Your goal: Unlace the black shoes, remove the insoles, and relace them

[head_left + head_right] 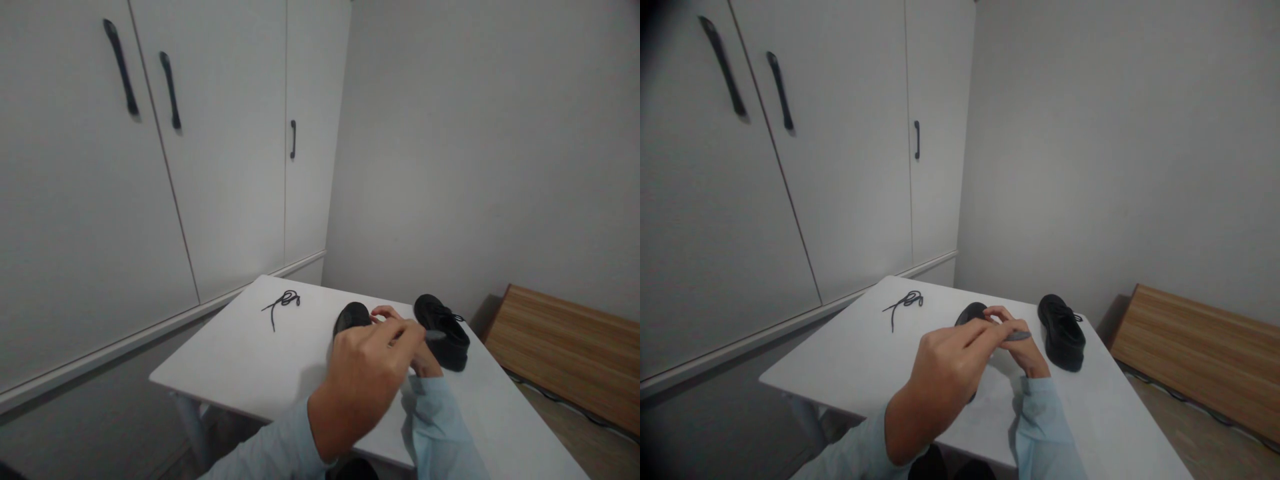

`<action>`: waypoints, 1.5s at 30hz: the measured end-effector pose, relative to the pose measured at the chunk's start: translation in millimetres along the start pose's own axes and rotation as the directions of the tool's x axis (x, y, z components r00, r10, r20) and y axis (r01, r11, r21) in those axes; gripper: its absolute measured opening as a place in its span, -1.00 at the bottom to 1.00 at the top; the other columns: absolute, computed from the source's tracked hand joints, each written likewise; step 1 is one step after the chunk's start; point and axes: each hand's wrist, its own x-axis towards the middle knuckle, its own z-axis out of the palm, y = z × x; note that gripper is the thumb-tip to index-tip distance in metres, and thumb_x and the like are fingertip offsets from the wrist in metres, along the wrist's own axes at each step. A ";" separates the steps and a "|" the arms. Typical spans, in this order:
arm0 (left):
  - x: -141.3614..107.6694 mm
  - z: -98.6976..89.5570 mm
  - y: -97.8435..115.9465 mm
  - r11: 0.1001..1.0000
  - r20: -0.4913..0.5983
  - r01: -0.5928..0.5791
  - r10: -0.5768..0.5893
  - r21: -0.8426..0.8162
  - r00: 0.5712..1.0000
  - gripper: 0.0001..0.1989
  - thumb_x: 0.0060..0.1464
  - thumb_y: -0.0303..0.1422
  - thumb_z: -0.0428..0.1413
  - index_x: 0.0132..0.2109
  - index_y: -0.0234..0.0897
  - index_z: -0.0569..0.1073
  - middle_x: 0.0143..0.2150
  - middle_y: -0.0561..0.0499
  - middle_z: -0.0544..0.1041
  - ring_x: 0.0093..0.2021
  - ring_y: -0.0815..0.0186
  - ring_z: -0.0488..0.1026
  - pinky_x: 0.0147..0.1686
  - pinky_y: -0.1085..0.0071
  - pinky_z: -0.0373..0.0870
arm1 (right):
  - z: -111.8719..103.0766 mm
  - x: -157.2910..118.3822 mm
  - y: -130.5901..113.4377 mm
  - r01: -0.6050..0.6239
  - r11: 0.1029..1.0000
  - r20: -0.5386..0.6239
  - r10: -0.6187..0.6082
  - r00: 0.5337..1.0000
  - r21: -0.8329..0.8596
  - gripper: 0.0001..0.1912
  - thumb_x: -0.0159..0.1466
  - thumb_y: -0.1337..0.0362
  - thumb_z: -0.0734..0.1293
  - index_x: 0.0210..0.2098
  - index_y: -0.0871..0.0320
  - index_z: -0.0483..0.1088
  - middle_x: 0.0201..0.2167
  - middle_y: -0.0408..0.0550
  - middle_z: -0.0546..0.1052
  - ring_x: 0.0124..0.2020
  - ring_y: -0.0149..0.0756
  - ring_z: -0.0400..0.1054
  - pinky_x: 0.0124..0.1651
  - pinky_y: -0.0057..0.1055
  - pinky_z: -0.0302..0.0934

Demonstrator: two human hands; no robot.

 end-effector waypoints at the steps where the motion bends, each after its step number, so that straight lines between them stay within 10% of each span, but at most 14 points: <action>1: -1.7 -2.7 4.7 1.000 -0.005 -0.027 0.027 0.005 1.000 -0.75 0.26 -0.41 -0.12 -0.04 -0.24 0.41 -0.28 0.01 0.51 -0.37 0.41 0.47 -0.41 0.53 0.39 | -0.5 1.0 -1.7 0.028 0.997 0.028 -0.030 0.999 0.071 -0.68 -0.12 -0.06 0.49 -0.63 0.05 0.50 -0.08 -0.02 0.48 0.09 0.02 0.26 0.10 -0.15 0.21; 12: -28.2 -21.5 19.1 0.994 0.004 -0.110 0.110 0.014 0.994 -0.75 0.24 -0.42 -0.11 -0.17 -0.17 0.46 -0.40 0.03 0.53 -0.58 0.44 0.39 -0.68 0.54 0.24 | -0.7 -3.5 -15.4 0.063 0.967 0.067 -0.082 0.994 0.245 -0.73 -0.16 0.01 0.54 -0.68 -0.03 0.45 0.06 -0.17 0.41 0.22 0.02 0.11 0.21 0.05 0.04; 21: -65.4 9.9 -5.7 0.996 0.132 0.042 -0.032 -0.078 0.991 -0.77 0.18 -0.43 -0.02 -0.15 -0.10 0.51 -0.14 0.04 0.56 -0.32 0.38 0.51 -0.37 0.52 0.48 | -4.4 3.2 -1.7 0.086 0.984 -0.044 -0.080 0.996 0.155 -0.86 -0.05 0.14 0.52 -0.53 -0.02 0.53 0.16 -0.14 0.32 0.23 -0.04 0.09 0.21 0.00 0.05; 30: -76.7 24.9 -48.2 0.808 0.417 0.406 -0.223 -0.426 0.881 -0.59 0.07 -0.62 -0.13 -0.22 -0.16 0.55 -0.04 0.04 0.53 -0.03 0.34 0.45 0.03 0.41 0.34 | 10.0 10.5 21.6 0.004 1.000 -0.119 -0.001 0.993 0.028 -0.92 0.03 0.20 0.46 -0.45 0.02 0.56 -0.01 -0.02 0.38 0.06 -0.11 0.26 0.06 -0.17 0.25; 37: -65.4 46.4 -70.3 0.516 0.414 0.699 -0.568 -0.494 0.712 -0.70 0.13 -0.31 0.00 0.01 -0.25 0.32 -0.21 -0.03 0.53 -0.41 0.39 0.48 -0.36 0.47 0.42 | 12.4 9.9 20.6 0.067 0.997 -0.187 -0.059 0.981 0.040 -0.92 0.03 0.24 0.45 -0.43 0.03 0.56 -0.01 -0.01 0.37 0.10 -0.08 0.23 0.06 -0.17 0.26; 45: -64.0 68.5 -74.8 0.423 0.453 0.713 -0.564 -0.560 0.691 -0.65 0.02 -0.40 0.04 0.00 -0.22 0.26 -0.43 0.10 0.46 -0.52 0.42 0.41 -0.52 0.55 0.35 | 13.8 10.2 24.5 0.077 0.997 -0.174 -0.077 0.982 -0.007 -0.86 0.07 0.26 0.42 -0.33 0.04 0.53 0.04 -0.02 0.28 0.11 -0.12 0.21 0.01 -0.25 0.30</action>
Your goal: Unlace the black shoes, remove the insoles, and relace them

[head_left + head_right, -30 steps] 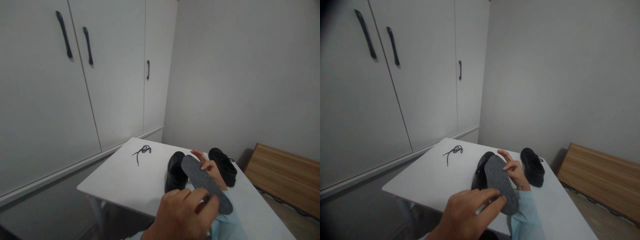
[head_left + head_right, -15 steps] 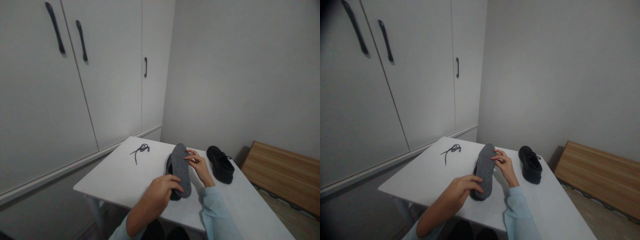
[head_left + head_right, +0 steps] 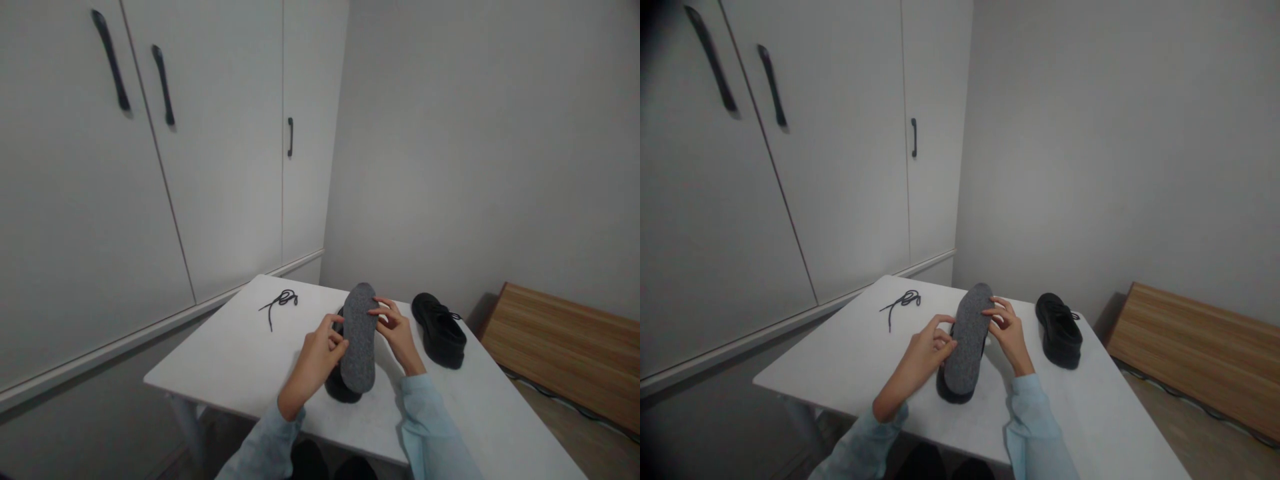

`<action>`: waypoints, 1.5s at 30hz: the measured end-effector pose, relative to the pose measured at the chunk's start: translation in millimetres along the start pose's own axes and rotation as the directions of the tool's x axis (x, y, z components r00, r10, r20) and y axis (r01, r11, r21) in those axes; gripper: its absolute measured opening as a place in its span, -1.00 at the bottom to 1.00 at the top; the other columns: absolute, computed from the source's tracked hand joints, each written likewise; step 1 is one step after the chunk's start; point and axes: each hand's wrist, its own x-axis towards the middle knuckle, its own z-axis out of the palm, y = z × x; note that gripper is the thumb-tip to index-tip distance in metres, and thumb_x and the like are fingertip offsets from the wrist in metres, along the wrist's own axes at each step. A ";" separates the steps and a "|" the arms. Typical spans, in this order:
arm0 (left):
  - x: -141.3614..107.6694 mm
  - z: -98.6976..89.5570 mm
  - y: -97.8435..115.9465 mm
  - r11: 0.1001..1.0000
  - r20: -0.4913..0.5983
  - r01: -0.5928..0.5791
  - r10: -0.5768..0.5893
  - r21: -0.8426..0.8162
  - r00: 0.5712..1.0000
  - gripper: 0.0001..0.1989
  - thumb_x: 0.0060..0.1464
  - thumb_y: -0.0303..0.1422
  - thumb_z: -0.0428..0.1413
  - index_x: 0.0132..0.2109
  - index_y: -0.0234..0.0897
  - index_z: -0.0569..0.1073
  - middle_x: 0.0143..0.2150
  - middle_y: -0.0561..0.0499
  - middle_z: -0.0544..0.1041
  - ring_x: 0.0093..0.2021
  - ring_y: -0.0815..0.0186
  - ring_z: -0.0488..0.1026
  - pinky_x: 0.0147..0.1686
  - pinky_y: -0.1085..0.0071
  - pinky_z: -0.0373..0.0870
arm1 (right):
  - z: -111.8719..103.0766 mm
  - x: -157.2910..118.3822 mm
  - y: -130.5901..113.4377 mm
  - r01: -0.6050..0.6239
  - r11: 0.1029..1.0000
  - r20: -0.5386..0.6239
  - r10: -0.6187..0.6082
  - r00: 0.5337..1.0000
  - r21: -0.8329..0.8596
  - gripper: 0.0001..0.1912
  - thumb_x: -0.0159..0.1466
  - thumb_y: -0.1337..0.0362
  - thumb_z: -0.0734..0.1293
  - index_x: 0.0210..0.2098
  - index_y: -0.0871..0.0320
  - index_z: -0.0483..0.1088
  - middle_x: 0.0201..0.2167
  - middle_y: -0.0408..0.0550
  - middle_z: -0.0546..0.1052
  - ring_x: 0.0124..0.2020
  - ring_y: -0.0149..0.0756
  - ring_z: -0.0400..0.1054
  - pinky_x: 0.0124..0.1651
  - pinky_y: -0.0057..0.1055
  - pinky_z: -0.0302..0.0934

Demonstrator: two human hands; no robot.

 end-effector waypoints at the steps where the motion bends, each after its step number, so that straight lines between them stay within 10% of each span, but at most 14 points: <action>1: 2.0 -1.2 -0.1 1.000 0.001 0.006 -0.006 -0.010 1.000 -0.64 0.02 -0.38 0.04 0.01 -0.22 0.26 -0.43 0.10 0.45 -0.53 0.42 0.40 -0.56 0.55 0.35 | 0.2 0.0 1.1 -0.006 1.000 -0.004 0.006 1.000 -0.012 -0.79 0.07 0.26 0.42 -0.26 0.03 0.51 0.08 -0.02 0.25 0.10 -0.13 0.22 0.00 -0.26 0.30; 10: 23.6 -37.1 -5.6 0.991 0.089 -0.059 0.048 0.123 0.995 -0.60 0.02 -0.34 0.06 0.05 -0.20 0.34 -0.36 0.03 0.53 -0.50 0.39 0.45 -0.51 0.52 0.37 | 0.9 -0.9 7.9 -0.135 0.988 0.067 0.140 0.988 -0.070 -0.27 0.10 0.18 0.41 0.19 -0.07 0.06 0.22 0.04 0.18 0.11 -0.13 0.25 0.10 -0.13 0.21; 29: 82.7 -136.8 -90.3 0.873 -0.281 0.276 -0.169 0.402 0.945 -0.74 -0.08 -0.41 0.10 -0.17 -0.30 0.50 -0.38 0.00 0.58 -0.41 0.34 0.49 -0.45 0.53 0.37 | -0.5 -1.6 6.7 -0.138 0.962 0.178 0.183 0.967 -0.236 -0.64 0.11 0.14 0.38 -0.12 0.13 0.45 -0.06 0.04 0.49 0.00 -0.11 0.35 0.08 -0.14 0.21; 45: 79.0 -145.4 -136.4 0.586 -0.403 0.490 -0.284 0.645 0.870 -0.71 -0.02 -0.39 0.06 -0.09 -0.20 0.47 -0.14 -0.08 0.57 -0.10 0.18 0.48 -0.25 0.43 0.33 | -0.1 -2.0 4.2 -0.146 0.964 0.178 0.187 0.966 -0.222 -0.66 0.10 0.14 0.38 -0.14 0.10 0.47 -0.07 0.03 0.50 0.01 -0.11 0.34 0.08 -0.15 0.22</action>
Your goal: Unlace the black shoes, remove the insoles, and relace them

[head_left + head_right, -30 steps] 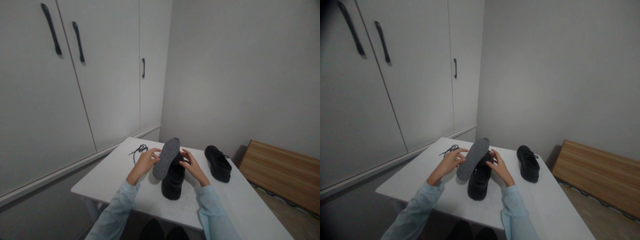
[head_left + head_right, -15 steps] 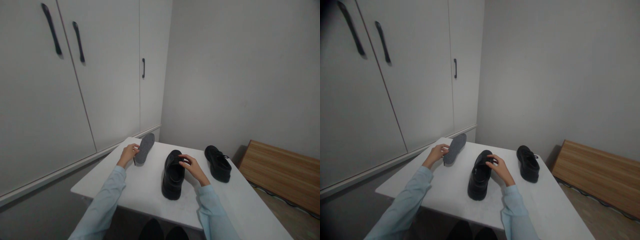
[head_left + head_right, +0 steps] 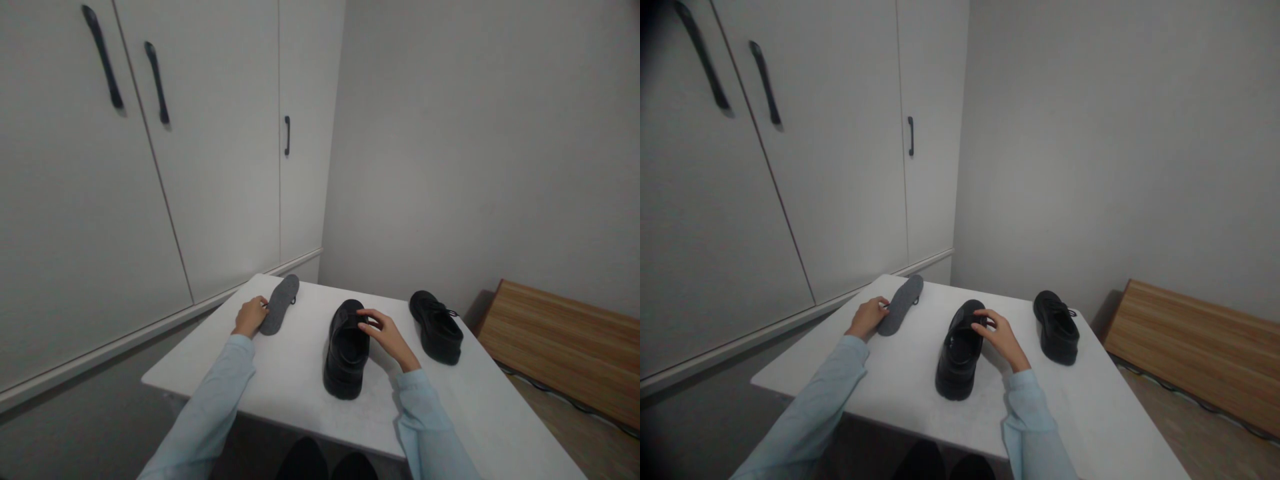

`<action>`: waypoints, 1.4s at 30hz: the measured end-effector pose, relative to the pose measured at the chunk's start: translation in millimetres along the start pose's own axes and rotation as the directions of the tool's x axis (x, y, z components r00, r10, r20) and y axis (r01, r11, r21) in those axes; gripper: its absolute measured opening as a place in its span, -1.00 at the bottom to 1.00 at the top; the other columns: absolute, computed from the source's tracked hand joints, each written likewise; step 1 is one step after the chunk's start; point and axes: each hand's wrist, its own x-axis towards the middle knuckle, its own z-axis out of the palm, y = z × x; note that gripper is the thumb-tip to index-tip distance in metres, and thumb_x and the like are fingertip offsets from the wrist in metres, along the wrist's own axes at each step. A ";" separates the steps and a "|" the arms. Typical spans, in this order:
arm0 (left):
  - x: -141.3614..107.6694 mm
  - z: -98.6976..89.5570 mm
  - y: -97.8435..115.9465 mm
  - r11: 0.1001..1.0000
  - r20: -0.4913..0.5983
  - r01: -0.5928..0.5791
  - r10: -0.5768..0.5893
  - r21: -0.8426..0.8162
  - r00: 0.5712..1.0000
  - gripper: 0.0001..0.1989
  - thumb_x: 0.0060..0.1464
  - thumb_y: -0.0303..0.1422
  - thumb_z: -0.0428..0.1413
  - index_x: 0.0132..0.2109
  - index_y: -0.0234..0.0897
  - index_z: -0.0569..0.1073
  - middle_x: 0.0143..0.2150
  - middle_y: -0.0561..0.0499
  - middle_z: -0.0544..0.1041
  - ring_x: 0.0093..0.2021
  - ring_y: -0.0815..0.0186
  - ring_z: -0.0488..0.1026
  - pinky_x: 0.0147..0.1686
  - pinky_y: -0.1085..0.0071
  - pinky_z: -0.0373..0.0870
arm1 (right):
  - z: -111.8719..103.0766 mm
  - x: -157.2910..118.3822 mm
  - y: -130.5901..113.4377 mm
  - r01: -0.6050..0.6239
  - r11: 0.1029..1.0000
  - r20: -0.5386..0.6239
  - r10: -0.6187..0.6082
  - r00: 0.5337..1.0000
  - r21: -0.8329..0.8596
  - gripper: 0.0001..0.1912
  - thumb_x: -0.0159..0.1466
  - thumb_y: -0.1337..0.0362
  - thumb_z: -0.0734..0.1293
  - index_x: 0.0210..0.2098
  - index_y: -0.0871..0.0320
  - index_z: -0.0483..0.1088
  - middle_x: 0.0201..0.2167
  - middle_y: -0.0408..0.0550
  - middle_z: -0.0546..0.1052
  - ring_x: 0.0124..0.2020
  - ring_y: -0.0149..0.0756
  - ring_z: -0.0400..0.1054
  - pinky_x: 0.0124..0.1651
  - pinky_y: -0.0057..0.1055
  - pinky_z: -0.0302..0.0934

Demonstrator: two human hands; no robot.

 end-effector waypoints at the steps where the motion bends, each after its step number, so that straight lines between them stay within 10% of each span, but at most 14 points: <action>1: -0.2 0.4 0.2 1.000 0.002 -0.006 0.006 0.017 1.000 -0.70 -0.01 -0.38 0.05 -0.08 -0.21 0.45 -0.13 -0.09 0.56 -0.09 0.15 0.48 -0.24 0.41 0.33 | -0.1 -0.1 0.1 0.000 1.000 -0.001 0.000 1.000 0.000 -0.66 0.10 0.14 0.38 -0.14 0.10 0.47 -0.06 0.03 0.49 0.02 -0.10 0.34 0.08 -0.14 0.22; 13: -11.7 -6.3 9.8 0.972 -0.040 -0.057 0.068 0.226 0.997 -0.65 0.10 -0.38 -0.03 0.05 -0.25 0.32 -0.05 -0.23 0.48 -0.05 0.05 0.45 -0.22 0.29 0.36 | -0.3 0.2 0.7 -0.006 1.000 0.010 0.006 1.000 -0.013 -0.65 0.10 0.13 0.38 -0.13 0.10 0.47 -0.05 0.03 0.50 0.02 -0.09 0.34 0.08 -0.13 0.22; 20: -40.5 -32.7 52.2 0.957 -0.158 -0.240 0.265 0.161 0.951 -0.69 0.13 -0.36 -0.02 0.03 -0.28 0.32 -0.07 -0.16 0.46 -0.07 0.11 0.42 -0.18 0.30 0.35 | 0.0 -0.5 -1.3 0.005 1.000 0.006 -0.005 1.000 -0.004 -0.65 0.11 0.12 0.38 -0.14 0.10 0.48 -0.06 0.03 0.50 0.01 -0.11 0.34 0.08 -0.14 0.22; 23: -62.8 -43.6 76.9 0.909 -0.133 -0.410 0.416 0.068 0.900 -0.74 0.14 -0.37 0.01 -0.01 -0.26 0.36 -0.09 -0.11 0.47 -0.06 0.17 0.41 -0.09 0.33 0.31 | -0.2 -0.5 -0.8 0.004 1.000 0.006 -0.004 1.000 -0.004 -0.66 0.11 0.12 0.37 -0.14 0.10 0.48 -0.06 0.03 0.50 0.01 -0.11 0.34 0.08 -0.14 0.22; 28: -118.5 -50.3 113.9 0.670 -0.103 -0.732 0.725 -0.125 0.681 -0.76 0.18 -0.30 -0.01 -0.04 -0.24 0.39 -0.12 -0.07 0.48 -0.06 0.21 0.39 -0.01 0.28 0.29 | -0.5 -0.3 -0.3 0.012 1.000 0.008 -0.012 1.000 -0.008 -0.67 0.12 0.13 0.36 -0.13 0.09 0.47 -0.05 0.02 0.49 0.02 -0.11 0.34 0.08 -0.14 0.22; 34: -181.1 -28.6 139.3 0.568 0.073 -0.821 0.822 -0.052 0.564 -0.67 0.07 -0.23 0.14 -0.02 -0.21 0.39 -0.07 -0.06 0.46 -0.04 0.16 0.36 -0.08 0.25 0.34 | -1.2 -0.8 -2.1 0.024 1.000 0.000 -0.024 1.000 0.006 -0.67 0.12 0.12 0.36 -0.14 0.10 0.48 -0.07 0.03 0.51 0.02 -0.10 0.34 0.06 -0.15 0.25; 42: -205.3 22.4 145.4 0.557 0.064 -0.788 0.805 0.261 0.590 -0.66 0.13 -0.49 0.01 0.07 -0.32 0.29 -0.14 -0.19 0.47 -0.04 0.06 0.35 -0.08 0.11 0.32 | -2.3 1.1 -2.1 -0.012 0.999 -0.066 0.010 0.998 -0.044 -0.67 0.15 0.06 0.32 -0.18 0.12 0.48 -0.14 0.03 0.53 -0.06 -0.12 0.38 -0.06 -0.22 0.30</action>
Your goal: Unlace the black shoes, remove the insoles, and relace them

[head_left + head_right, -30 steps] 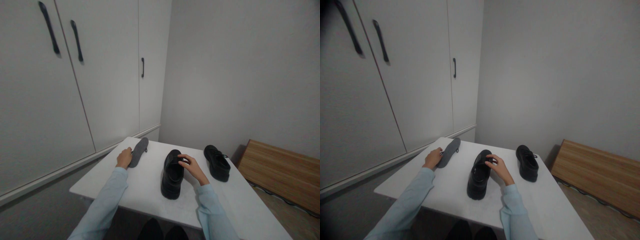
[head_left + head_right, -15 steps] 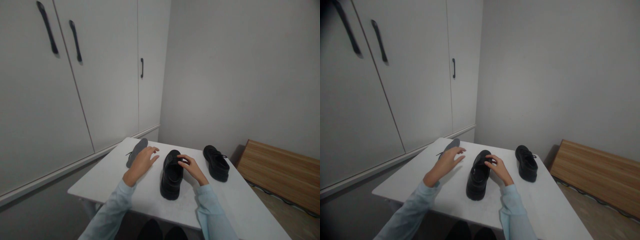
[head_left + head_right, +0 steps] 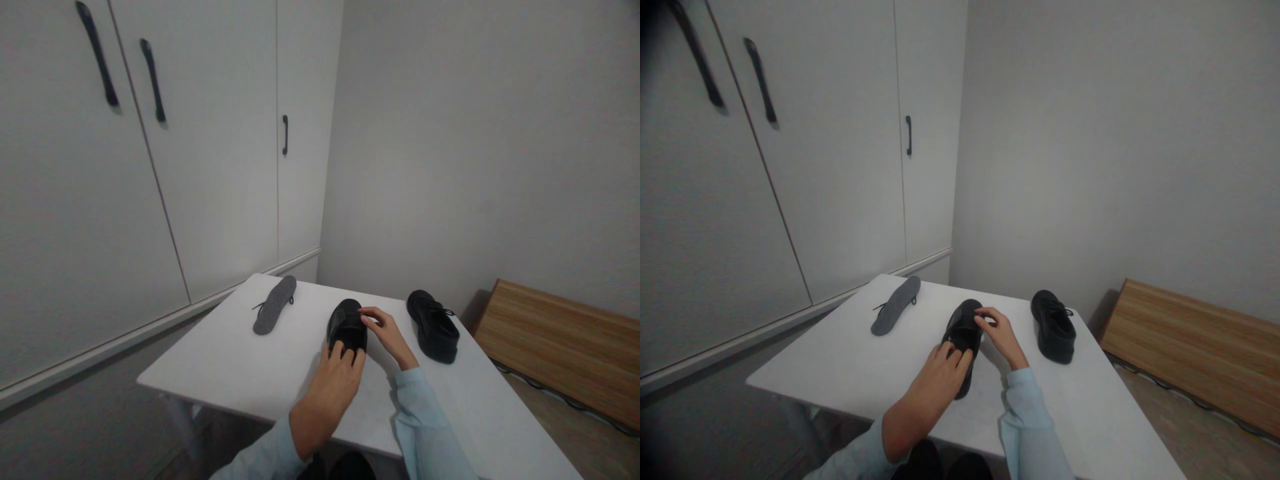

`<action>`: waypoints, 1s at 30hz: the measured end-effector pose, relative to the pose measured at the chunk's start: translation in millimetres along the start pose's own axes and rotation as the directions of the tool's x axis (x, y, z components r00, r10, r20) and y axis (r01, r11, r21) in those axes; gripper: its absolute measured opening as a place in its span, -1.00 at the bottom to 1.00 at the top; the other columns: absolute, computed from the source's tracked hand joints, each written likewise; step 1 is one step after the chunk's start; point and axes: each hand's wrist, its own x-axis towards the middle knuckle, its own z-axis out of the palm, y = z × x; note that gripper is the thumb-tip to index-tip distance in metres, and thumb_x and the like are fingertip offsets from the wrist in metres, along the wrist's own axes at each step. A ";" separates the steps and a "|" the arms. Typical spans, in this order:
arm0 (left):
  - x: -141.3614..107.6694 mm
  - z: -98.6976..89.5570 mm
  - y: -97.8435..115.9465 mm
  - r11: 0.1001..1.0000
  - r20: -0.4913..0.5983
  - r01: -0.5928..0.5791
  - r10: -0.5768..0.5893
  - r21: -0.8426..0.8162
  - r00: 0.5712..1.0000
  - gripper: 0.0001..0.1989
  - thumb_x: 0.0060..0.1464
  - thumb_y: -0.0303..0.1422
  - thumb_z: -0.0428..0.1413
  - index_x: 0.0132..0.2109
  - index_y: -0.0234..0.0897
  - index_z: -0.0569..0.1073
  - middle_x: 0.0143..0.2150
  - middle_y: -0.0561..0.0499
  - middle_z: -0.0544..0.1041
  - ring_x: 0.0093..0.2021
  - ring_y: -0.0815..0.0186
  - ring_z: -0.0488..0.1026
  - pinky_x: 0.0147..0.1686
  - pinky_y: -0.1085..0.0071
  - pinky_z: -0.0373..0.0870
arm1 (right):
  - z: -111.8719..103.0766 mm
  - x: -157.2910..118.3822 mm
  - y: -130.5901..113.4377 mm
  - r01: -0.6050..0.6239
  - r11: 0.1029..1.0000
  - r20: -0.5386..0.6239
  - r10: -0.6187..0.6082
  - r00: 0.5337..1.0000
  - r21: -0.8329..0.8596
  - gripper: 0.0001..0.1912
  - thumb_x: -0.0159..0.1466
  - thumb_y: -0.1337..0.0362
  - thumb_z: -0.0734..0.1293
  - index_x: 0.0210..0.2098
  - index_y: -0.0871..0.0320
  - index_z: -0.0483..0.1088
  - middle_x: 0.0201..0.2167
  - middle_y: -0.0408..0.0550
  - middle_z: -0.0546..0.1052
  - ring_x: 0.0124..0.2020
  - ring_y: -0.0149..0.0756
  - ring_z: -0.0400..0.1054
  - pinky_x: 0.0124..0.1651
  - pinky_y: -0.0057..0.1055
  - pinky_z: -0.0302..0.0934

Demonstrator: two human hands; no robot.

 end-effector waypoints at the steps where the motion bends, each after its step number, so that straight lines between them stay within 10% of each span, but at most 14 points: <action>1: 0.2 1.3 0.7 1.000 -0.008 0.001 -0.001 0.010 1.000 -0.68 0.14 -0.52 -0.04 0.06 -0.32 0.29 -0.15 -0.19 0.47 -0.04 0.07 0.36 -0.08 0.11 0.32 | 0.1 0.4 0.4 -0.004 1.000 -0.011 0.004 1.000 -0.002 -0.66 0.15 0.05 0.32 -0.20 0.12 0.48 -0.15 0.03 0.54 -0.07 -0.12 0.38 -0.08 -0.22 0.30; 16: -5.2 -26.4 0.6 0.983 0.050 -0.044 0.053 -0.176 0.997 -0.67 0.16 -0.54 -0.15 0.03 -0.35 0.33 -0.17 -0.18 0.50 -0.03 0.08 0.39 -0.04 0.15 0.35 | -6.3 6.0 19.7 -0.022 0.999 -0.163 0.017 0.987 -0.033 -0.61 0.14 -0.04 0.30 -0.34 0.18 0.49 -0.32 0.06 0.56 -0.27 -0.14 0.43 -0.25 -0.26 0.33; 30: 3.3 -1.1 -8.3 0.977 0.062 0.015 -0.001 -0.214 0.998 -0.52 0.05 -0.53 0.02 0.14 -0.19 0.23 -0.08 -0.09 0.45 0.07 0.06 0.28 0.01 0.15 0.22 | -6.6 6.6 40.8 -0.029 0.870 -0.183 -0.071 0.981 -0.493 -0.70 0.19 0.15 0.19 -0.45 0.15 0.47 -0.46 -0.01 0.55 -0.45 -0.24 0.39 -0.32 -0.36 0.21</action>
